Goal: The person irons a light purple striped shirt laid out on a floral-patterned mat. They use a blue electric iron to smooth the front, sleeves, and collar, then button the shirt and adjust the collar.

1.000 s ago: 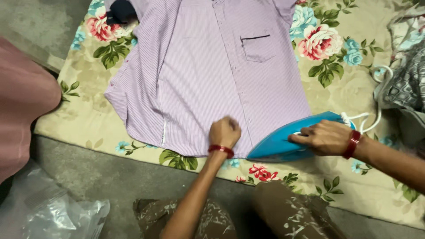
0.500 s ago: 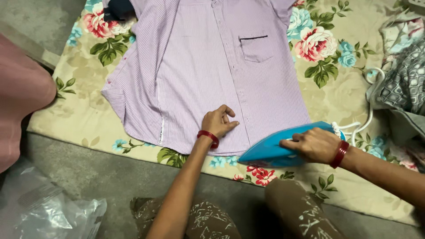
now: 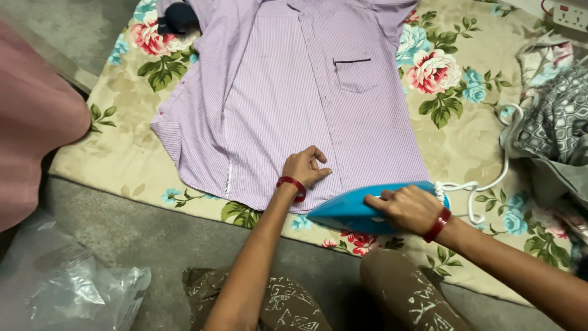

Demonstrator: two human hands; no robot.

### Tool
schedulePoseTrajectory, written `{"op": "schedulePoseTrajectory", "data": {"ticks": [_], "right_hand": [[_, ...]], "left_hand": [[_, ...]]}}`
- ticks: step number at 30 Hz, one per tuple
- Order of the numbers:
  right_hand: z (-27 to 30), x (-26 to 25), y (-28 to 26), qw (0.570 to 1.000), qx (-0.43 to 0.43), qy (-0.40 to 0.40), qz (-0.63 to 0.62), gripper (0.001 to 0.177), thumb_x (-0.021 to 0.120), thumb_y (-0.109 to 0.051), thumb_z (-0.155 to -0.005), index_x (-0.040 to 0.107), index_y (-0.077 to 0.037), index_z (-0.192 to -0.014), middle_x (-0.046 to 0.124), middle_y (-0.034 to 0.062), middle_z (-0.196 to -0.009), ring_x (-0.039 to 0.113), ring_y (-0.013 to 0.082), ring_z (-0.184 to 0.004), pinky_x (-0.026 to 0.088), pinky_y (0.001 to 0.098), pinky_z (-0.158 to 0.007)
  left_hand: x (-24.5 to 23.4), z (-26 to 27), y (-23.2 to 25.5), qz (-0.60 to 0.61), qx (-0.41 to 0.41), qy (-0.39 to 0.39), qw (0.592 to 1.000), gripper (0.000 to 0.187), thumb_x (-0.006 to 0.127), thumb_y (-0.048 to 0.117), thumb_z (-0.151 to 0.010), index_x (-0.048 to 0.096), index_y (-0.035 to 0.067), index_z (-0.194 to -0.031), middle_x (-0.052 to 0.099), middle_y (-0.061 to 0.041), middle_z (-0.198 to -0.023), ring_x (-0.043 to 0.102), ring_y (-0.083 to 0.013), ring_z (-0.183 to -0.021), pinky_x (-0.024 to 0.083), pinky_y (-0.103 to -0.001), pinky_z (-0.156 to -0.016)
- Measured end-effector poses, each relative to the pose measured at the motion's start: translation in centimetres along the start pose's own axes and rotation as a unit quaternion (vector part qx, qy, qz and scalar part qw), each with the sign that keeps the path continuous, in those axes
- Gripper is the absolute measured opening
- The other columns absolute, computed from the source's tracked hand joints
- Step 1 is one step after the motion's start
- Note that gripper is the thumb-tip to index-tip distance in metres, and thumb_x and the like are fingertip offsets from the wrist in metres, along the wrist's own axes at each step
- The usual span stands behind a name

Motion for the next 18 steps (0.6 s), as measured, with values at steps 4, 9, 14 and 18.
{"op": "schedulePoseTrajectory", "data": {"ticks": [4, 9, 14, 18], "right_hand": [[-0.7, -0.1, -0.7, 0.999, 0.005, 0.032, -0.025, 0.032, 0.066, -0.023, -0.087, 0.059, -0.02, -0.118, 0.069, 0.0112, -0.075, 0.068, 0.0344, -0.06, 0.051, 0.0502, -0.051], [-0.2, -0.7, 2.7, 0.965, 0.186, 0.122, -0.143, 0.053, 0.076, -0.025, -0.07, 0.06, -0.021, -0.12, 0.071, 0.0153, -0.073, 0.07, 0.0386, -0.066, 0.054, 0.0514, -0.059], [-1.3, -2.6, 10.5, 0.885, 0.4, 0.15, -0.186, 0.048, 0.071, -0.033, -0.089, 0.06, -0.018, -0.132, 0.074, 0.0241, -0.098, 0.072, 0.0426, -0.092, 0.056, 0.0505, -0.085], [-3.4, -1.7, 14.9, 0.873, 0.404, 0.174, -0.209, 0.056, 0.062, -0.036, -0.098, 0.053, -0.014, -0.149, 0.069, 0.0309, -0.113, 0.065, 0.049, -0.105, 0.05, 0.0533, -0.093]], "left_hand": [[-0.8, -2.3, -0.4, 0.136, -0.097, -0.159, 0.973, 0.021, 0.073, 0.022, -0.087, 0.065, 0.004, -0.095, 0.073, -0.013, -0.069, 0.072, -0.0207, -0.055, 0.06, -0.035, -0.055], [-2.5, -7.0, -2.5, 0.074, -0.047, -0.067, 0.994, 0.031, 0.059, 0.028, -0.102, 0.074, 0.002, -0.106, 0.077, -0.014, -0.087, 0.076, -0.0266, -0.077, 0.062, -0.041, -0.073], [-0.5, -7.3, -0.2, -0.217, 0.204, 0.085, 0.951, 0.048, 0.054, 0.042, -0.099, 0.056, 0.022, -0.142, 0.048, -0.01, -0.153, 0.04, -0.032, -0.142, 0.035, -0.046, -0.116], [1.4, -6.0, 0.2, -0.363, 0.317, -0.007, 0.876, 0.061, 0.044, 0.05, -0.102, 0.034, 0.028, -0.158, 0.023, -0.004, -0.169, 0.018, -0.028, -0.157, 0.014, -0.046, -0.126]]}}
Point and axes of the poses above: each hand's wrist, its own z-axis away from the middle knuckle, its own x-axis out of the palm, y = z × x, the point moved 1 cm from there along -z, towards the middle knuckle
